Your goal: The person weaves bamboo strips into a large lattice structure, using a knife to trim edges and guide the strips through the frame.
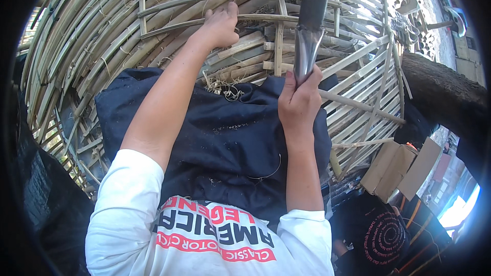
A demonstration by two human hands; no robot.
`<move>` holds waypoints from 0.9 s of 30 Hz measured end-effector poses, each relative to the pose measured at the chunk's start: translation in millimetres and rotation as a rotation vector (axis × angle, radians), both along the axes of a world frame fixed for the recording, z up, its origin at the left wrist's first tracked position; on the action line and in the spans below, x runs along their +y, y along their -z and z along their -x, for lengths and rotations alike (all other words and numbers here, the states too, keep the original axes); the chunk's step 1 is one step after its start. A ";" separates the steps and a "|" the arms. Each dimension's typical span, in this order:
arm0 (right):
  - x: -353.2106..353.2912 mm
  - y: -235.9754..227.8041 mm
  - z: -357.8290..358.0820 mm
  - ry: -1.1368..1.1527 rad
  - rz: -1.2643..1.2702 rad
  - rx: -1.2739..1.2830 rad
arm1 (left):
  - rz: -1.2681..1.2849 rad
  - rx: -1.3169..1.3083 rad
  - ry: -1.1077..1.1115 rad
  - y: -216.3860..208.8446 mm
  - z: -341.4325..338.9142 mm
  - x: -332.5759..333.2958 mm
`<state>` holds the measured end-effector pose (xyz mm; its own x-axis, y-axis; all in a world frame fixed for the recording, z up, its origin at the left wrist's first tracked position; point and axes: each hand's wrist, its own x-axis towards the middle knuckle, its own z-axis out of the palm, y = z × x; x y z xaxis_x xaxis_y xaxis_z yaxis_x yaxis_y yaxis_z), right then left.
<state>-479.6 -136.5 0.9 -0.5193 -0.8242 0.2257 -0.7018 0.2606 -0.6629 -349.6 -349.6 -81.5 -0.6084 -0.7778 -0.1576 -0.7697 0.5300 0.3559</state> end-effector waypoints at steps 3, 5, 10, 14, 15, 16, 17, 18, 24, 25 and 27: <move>5.4 32.9 15.6 0.004 -0.379 0.140 | -0.048 -0.048 0.007 -4.3 -0.3 -2.4; 10.5 40.5 25.3 -0.033 -0.613 0.214 | -0.142 -0.104 0.014 -9.0 6.8 -3.3; -3.6 9.4 12.9 -0.033 -0.094 0.012 | -0.026 0.029 -0.006 -1.9 1.6 1.9; 2.0 -21.9 49.3 -0.130 0.015 0.059 | -0.014 0.042 -0.024 -1.4 5.1 2.5; 3.9 -21.3 67.7 -0.176 -0.003 0.082 | -0.004 0.051 -0.032 1.2 2.7 2.5; 5.1 -17.9 77.1 -0.188 0.011 0.053 | 0.006 0.058 -0.042 3.7 -0.5 2.4; 7.1 -14.5 85.4 -0.197 0.022 0.031 | 0.004 0.050 -0.040 4.6 -0.4 2.9; 9.9 -5.4 93.8 -0.219 0.048 0.076 | 0.005 0.043 -0.041 4.0 -0.5 3.0; 16.4 46.5 121.6 -0.217 -0.422 0.275 | 0.040 0.043 -0.034 4.5 7.7 5.9; 16.7 41.8 121.6 -0.208 -0.319 0.207 | 0.025 0.023 -0.035 4.1 8.6 0.4; 17.6 24.4 100.5 -0.180 -0.148 0.060 | -0.039 -0.024 -0.030 -1.4 6.5 0.5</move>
